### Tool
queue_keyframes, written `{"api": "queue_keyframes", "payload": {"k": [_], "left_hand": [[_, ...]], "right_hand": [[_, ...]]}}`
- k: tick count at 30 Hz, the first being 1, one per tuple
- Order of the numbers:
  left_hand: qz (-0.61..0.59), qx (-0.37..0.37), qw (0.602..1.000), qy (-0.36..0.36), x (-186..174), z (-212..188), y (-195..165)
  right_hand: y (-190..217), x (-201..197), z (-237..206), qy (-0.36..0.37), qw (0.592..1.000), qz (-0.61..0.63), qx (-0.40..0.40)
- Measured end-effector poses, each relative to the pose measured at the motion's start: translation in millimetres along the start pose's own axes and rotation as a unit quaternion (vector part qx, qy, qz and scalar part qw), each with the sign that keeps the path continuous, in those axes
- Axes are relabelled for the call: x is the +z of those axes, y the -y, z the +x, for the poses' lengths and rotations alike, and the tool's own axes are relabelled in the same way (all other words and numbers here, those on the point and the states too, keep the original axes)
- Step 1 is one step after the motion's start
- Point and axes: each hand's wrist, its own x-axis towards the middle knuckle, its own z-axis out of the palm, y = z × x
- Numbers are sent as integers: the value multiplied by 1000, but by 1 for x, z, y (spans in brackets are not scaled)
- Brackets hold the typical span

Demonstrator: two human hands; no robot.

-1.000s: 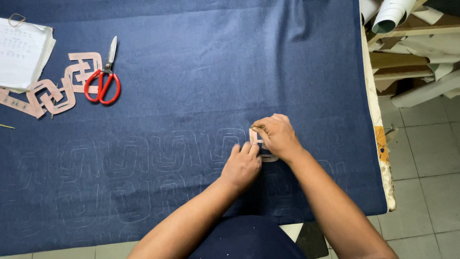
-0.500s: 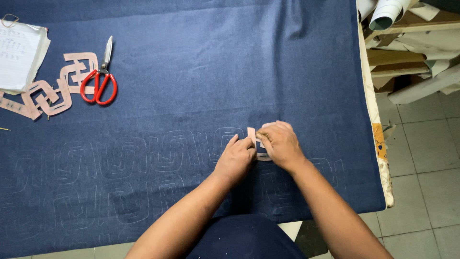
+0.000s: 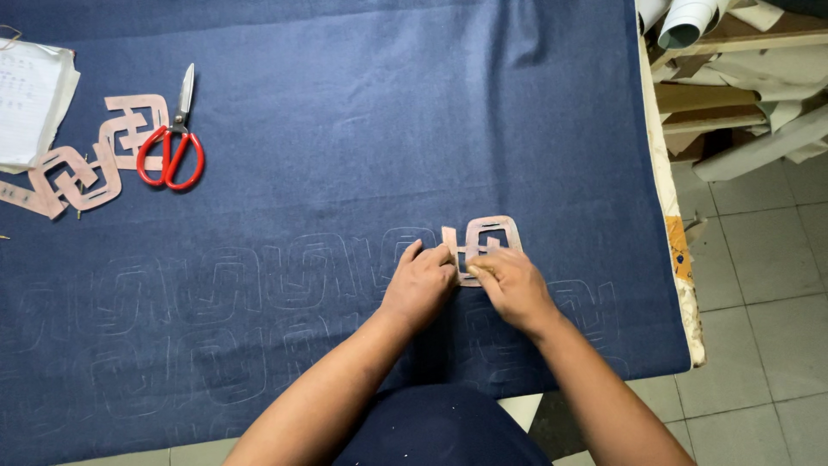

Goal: The person places decorative paper pattern templates one at a time onto a large blue fabric laid over a work table, pressing and aligning each template against chalk outlines on the fabric. After positioning several templates, the person picks up a long ruler-like strip and works along its edge near the table edge.

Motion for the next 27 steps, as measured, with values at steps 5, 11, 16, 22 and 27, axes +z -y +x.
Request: {"api": "queue_keyframes", "payload": {"k": [5,11,16,22,27], "left_hand": [[26,9,1000,-4,-1,0,-2],[29,4,999,13,-1,3,-3],[44,0,999,29,1,4,-4],[48,11,999,22,1,4,-3],[54,16,998,17,-1,3,-4]], "right_hand": [[6,-15,-1,38,997,-60,7],[-7,-27,6,41,988,-149,27],[-15,-19,9,-50,991,-119,-16],[-22,-23,13,-54,994,-71,55],[-21,-21,14,-55,995,-67,43]]}}
